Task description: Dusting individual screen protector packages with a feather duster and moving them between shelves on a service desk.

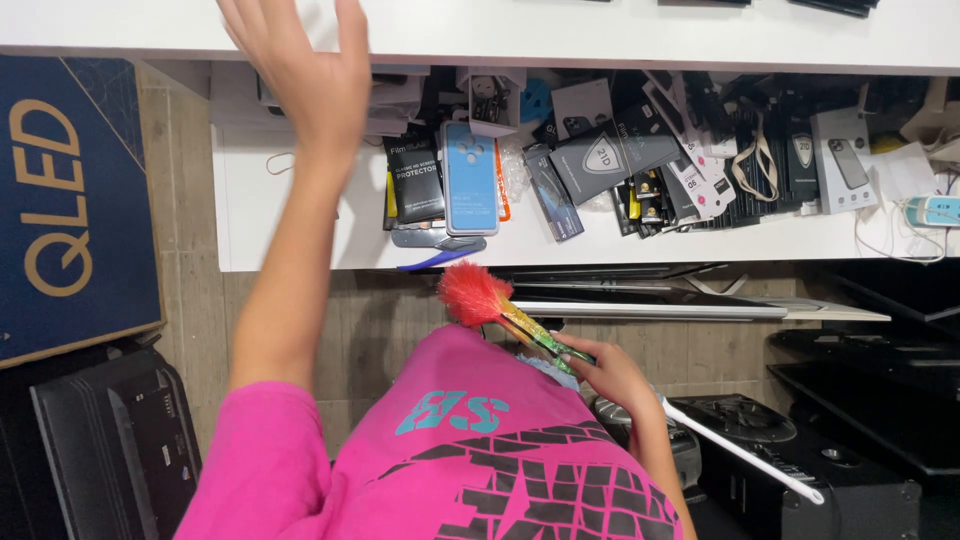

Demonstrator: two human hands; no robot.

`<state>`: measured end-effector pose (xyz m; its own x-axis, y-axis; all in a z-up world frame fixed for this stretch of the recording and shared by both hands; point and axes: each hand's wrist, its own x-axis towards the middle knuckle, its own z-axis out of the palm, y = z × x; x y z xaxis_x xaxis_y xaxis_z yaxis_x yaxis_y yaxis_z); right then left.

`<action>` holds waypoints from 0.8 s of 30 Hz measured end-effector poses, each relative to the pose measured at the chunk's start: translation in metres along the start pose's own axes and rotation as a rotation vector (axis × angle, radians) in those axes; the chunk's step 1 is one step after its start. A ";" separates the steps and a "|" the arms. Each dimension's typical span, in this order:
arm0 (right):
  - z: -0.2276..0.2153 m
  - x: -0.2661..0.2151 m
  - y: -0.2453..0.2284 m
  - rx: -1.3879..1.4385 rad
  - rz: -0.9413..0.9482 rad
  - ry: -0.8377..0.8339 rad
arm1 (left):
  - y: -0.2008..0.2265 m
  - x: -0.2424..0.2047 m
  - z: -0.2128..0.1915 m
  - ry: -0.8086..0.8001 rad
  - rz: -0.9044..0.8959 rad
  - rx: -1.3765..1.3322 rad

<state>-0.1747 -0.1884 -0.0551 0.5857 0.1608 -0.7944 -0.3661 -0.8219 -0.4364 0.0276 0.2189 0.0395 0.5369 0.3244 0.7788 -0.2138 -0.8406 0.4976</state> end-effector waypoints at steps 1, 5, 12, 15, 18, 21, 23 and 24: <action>-0.002 -0.002 0.001 0.013 0.001 0.013 | 0.010 -0.025 -0.003 0.046 0.033 -0.053; -0.006 -0.017 -0.005 0.055 0.021 0.050 | 0.003 -0.186 0.001 -0.167 -0.286 -0.162; -0.018 -0.029 0.010 0.131 0.063 0.095 | 0.034 -0.350 0.000 -0.599 -0.601 -0.203; -0.015 -0.031 0.025 0.149 0.081 0.106 | 0.053 -0.357 0.009 -0.691 -0.562 -0.266; -0.015 -0.034 0.032 0.195 0.079 0.142 | 0.063 -0.338 0.036 -0.702 -0.498 -0.285; -0.017 -0.047 0.038 0.272 0.080 0.194 | 0.076 -0.313 0.071 -0.745 -0.456 -0.271; -0.017 -0.049 0.053 0.324 0.081 0.227 | 0.084 -0.296 0.106 -0.795 -0.440 -0.270; -0.014 -0.047 0.068 0.326 0.077 0.241 | 0.087 -0.290 0.125 -0.840 -0.373 -0.237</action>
<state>-0.2168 -0.2596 -0.0408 0.6859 -0.0589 -0.7253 -0.6029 -0.6041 -0.5211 -0.0443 -0.0022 -0.1908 0.9958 0.0590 0.0704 -0.0203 -0.6058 0.7953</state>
